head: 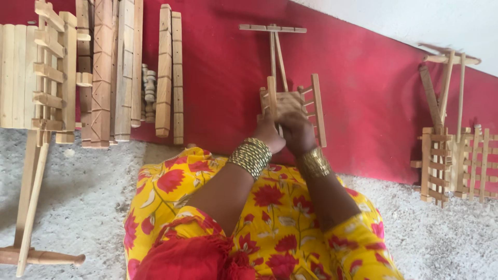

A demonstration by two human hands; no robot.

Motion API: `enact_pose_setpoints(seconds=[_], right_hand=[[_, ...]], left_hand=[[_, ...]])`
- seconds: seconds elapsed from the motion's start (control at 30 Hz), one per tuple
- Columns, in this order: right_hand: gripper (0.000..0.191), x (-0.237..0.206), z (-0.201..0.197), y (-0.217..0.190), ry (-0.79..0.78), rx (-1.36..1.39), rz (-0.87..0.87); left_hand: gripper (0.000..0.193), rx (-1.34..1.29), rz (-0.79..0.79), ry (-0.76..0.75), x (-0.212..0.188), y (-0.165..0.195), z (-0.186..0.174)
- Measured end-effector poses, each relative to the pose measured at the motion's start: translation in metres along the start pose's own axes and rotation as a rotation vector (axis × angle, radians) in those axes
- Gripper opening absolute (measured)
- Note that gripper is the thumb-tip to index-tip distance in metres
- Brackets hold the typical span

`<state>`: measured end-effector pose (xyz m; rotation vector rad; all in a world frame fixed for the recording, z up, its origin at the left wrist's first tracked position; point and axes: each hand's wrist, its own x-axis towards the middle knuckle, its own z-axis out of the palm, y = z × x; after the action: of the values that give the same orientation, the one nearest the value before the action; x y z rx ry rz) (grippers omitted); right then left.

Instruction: The person sits on a floor cushion assembling small wooden toy furniture. They fit a long rod through a slatted wooden frame, press a dowel into a wooden bar by hand, then attach the bar and rod to the frame, turning and aligning the parts to build the finished toy piece.

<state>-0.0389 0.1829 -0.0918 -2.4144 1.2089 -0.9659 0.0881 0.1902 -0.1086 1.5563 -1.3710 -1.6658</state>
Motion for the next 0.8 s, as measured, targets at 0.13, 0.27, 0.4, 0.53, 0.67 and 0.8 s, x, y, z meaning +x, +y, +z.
enact_pose_setpoints(seconds=[0.13,0.27,0.4,0.53,0.67,0.8], right_hand=[[0.011,0.048,0.017,0.013,-0.125,-0.174,-0.09],[0.009,0.1,0.023,0.008,-0.096,-0.17,0.023],[0.01,0.099,0.023,0.001,-0.125,-0.259,0.058],[0.012,0.052,0.027,0.009,-0.078,-0.301,-0.15],[0.006,-0.008,0.023,0.016,-0.18,-0.376,-0.004],[0.012,-0.065,0.005,-0.011,-0.167,-0.018,0.075]], left_hand=[[0.118,0.133,0.004,0.005,0.007,-0.018,0.004],[0.116,0.167,-0.085,0.018,0.012,-0.025,0.003],[0.117,0.093,-0.091,0.007,0.006,-0.016,-0.002],[0.106,-0.043,-0.111,-0.064,0.009,-0.017,0.0],[0.072,-0.172,-0.128,-0.058,0.028,-0.043,0.004],[0.069,-0.052,0.19,0.093,0.042,-0.06,0.011]])
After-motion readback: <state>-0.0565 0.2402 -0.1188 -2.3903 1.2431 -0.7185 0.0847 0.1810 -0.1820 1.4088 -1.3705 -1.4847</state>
